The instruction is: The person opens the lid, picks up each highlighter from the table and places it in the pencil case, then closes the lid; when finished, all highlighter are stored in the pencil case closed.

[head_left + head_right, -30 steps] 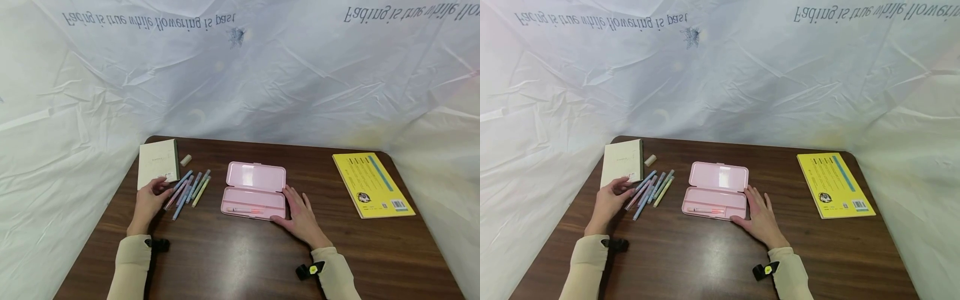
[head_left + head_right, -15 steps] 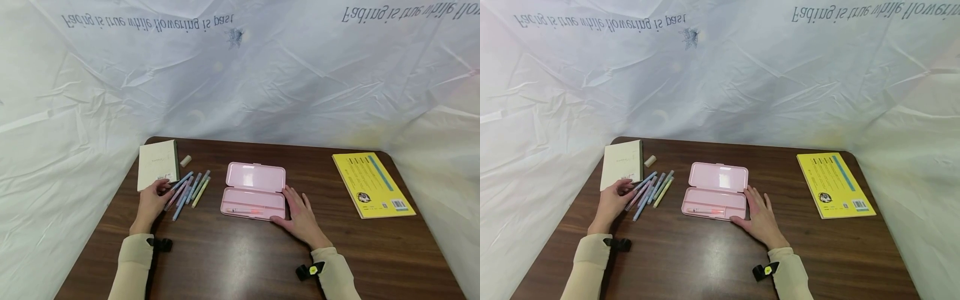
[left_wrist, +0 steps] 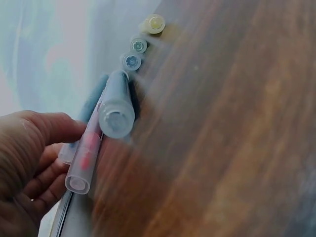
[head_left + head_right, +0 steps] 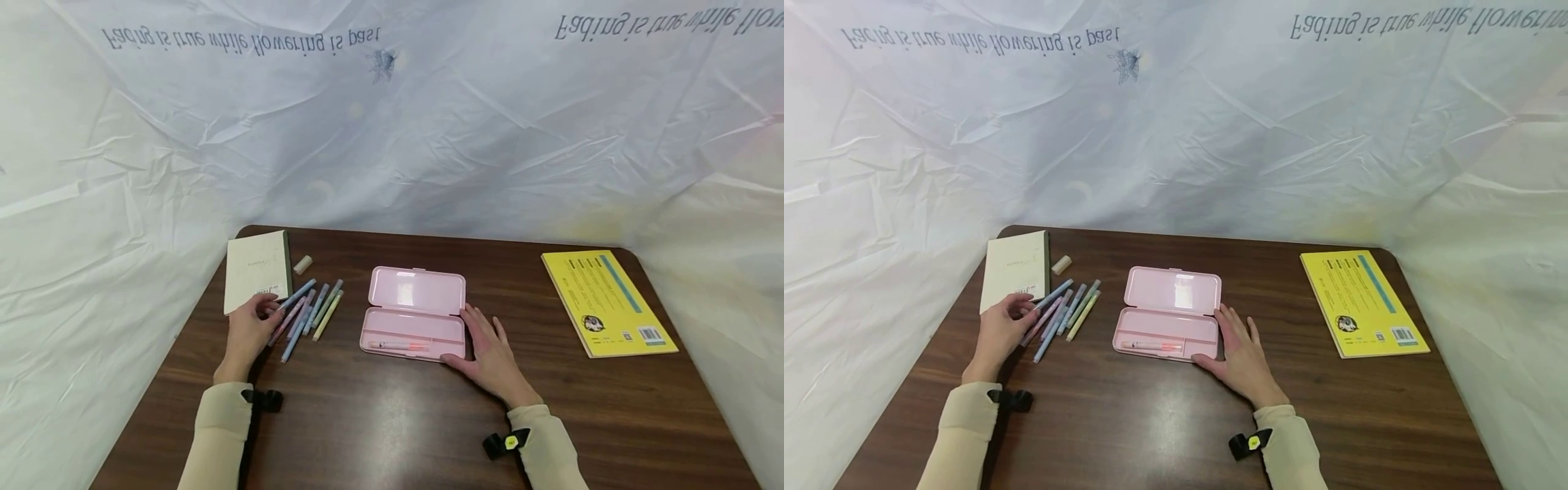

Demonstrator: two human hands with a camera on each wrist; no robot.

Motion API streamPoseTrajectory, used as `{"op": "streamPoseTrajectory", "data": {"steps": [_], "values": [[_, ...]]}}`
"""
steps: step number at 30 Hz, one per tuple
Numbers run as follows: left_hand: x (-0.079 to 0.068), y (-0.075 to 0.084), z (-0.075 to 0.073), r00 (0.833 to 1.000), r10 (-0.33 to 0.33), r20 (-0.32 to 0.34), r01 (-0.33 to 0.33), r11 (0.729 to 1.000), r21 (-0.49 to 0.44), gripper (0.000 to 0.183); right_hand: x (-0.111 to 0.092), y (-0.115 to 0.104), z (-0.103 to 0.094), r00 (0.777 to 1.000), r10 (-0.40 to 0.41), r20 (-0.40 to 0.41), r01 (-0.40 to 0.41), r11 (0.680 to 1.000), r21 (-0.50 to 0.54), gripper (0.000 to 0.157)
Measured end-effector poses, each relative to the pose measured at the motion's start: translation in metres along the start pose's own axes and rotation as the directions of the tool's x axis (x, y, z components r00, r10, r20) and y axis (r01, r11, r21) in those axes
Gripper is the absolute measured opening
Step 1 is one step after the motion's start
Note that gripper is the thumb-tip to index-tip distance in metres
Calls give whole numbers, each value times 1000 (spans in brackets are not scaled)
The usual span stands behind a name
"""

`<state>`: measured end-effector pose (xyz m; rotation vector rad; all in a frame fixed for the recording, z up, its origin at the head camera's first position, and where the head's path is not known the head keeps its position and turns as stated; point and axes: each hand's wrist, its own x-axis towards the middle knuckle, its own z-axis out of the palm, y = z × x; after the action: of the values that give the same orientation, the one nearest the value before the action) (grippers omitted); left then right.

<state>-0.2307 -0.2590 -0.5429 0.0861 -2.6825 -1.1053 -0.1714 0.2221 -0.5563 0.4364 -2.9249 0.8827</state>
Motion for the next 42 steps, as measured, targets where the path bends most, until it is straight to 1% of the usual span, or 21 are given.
{"op": "streamPoseTrajectory", "data": {"steps": [4,8,12,15,19,21,24,26,32,35,38,42], "values": [[0,4,1,999,30,-45,-31,999,-27,29,0,0,1,1000,-2,-5,2,1000,-1,98],[0,11,2,996,67,-57,-70,997,-39,31,0,0,2,999,-20,-28,19,1000,-10,97],[-2,24,5,993,116,-28,-117,991,-58,31,-1,0,3,999,-28,-43,28,1000,-11,96],[-4,35,9,984,176,20,-173,980,-94,30,-1,0,3,999,-24,-42,23,1000,-11,97],[-7,51,17,964,253,81,-238,959,-155,32,0,-1,1,999,-18,-29,17,1000,-13,97],[-9,59,22,955,278,106,-258,951,-171,33,0,-1,1,1000,-16,-23,16,1000,-15,97],[-12,71,30,940,314,136,-291,942,-165,33,0,-1,1,1000,-14,-20,14,1000,-18,96],[-15,78,36,931,327,163,-300,939,-169,33,0,0,0,1000,-12,-17,11,1000,-18,96],[-21,95,47,900,376,221,-329,918,-222,33,1,0,0,1000,-8,-13,8,1000,-13,98],[-23,99,53,880,410,240,-359,905,-227,33,1,0,0,1000,-8,-14,8,1000,-14,97],[-25,104,57,862,425,276,-376,902,-213,33,1,1,1,1000,-14,-24,13,1000,-12,97],[-27,112,60,834,426,352,-372,904,-212,35,0,0,1,999,-26,-45,26,1000,-11,97]]}}
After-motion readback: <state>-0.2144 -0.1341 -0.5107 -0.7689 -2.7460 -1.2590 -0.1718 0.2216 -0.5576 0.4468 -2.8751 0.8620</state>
